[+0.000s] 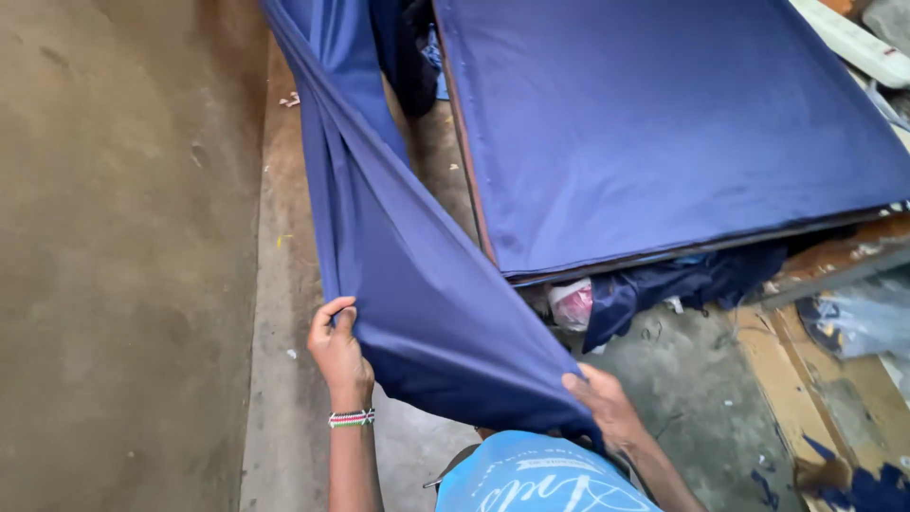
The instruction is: Spreading, smoothing, and cutting large sheets of blue fabric on a cutting table using scissors.
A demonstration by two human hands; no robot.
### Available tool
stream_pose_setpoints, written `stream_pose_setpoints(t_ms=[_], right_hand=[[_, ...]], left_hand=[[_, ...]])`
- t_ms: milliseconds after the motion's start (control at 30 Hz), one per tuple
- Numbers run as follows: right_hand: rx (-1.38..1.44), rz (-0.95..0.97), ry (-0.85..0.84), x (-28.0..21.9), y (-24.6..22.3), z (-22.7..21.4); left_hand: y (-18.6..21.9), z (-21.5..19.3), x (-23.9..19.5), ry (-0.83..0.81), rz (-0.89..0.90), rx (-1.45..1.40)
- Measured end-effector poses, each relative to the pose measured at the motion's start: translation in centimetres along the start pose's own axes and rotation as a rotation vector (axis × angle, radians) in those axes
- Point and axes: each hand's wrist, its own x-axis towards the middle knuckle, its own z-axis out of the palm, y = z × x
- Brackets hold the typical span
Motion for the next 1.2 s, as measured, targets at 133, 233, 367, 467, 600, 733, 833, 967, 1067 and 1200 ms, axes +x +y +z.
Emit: stream_pose_setpoints(t_ms=[133, 233, 367, 467, 600, 733, 833, 967, 1067, 1200], right_hand=[[-0.017, -0.259, -0.052, -0.4, -1.1, -2.1], [-0.108, -0.169, -0.396, -1.9, -8.4, 5.0], [0.05, -0.137, -0.405, 3.2, -8.0, 9.0], [0.266, -0.214, -0.301, 5.6, -10.6, 12.8], [-0.083, -0.401, -0.171, 13.0, -3.9, 12.5], [-0.548, -0.725, -0.094, 11.0, -7.1, 13.5], [-0.434, -0.764, 0.116, 12.8, -7.0, 10.9], [-0.203, -0.633, 0.376, 12.9, -9.2, 3.2], [-0.073, -0.706, 0.367, 11.5, -11.1, 3.7], [-0.378, -0.636, 0.054, 6.9, -9.8, 10.2]], left_hand=[[-10.2, 1.1, 2.9, -0.212, 0.157, 0.337], [-3.3, 3.7, -2.1, -0.323, -0.137, 0.478], [6.1, 5.3, -9.0, -0.432, -0.517, -0.109], [6.8, 5.8, -11.1, -0.387, -0.424, -0.145], [4.4, 6.9, -11.3, -0.251, -0.357, -0.102], [-8.8, 7.5, -6.1, 0.026, -0.54, -0.362], [-8.1, 5.6, -2.7, 0.252, -0.444, -0.4], [-7.3, -1.2, 2.6, 0.473, -0.377, -0.584], [0.2, -0.3, 0.9, 0.266, -0.294, -0.444], [1.5, 6.3, -7.6, -0.317, -0.281, -0.211]])
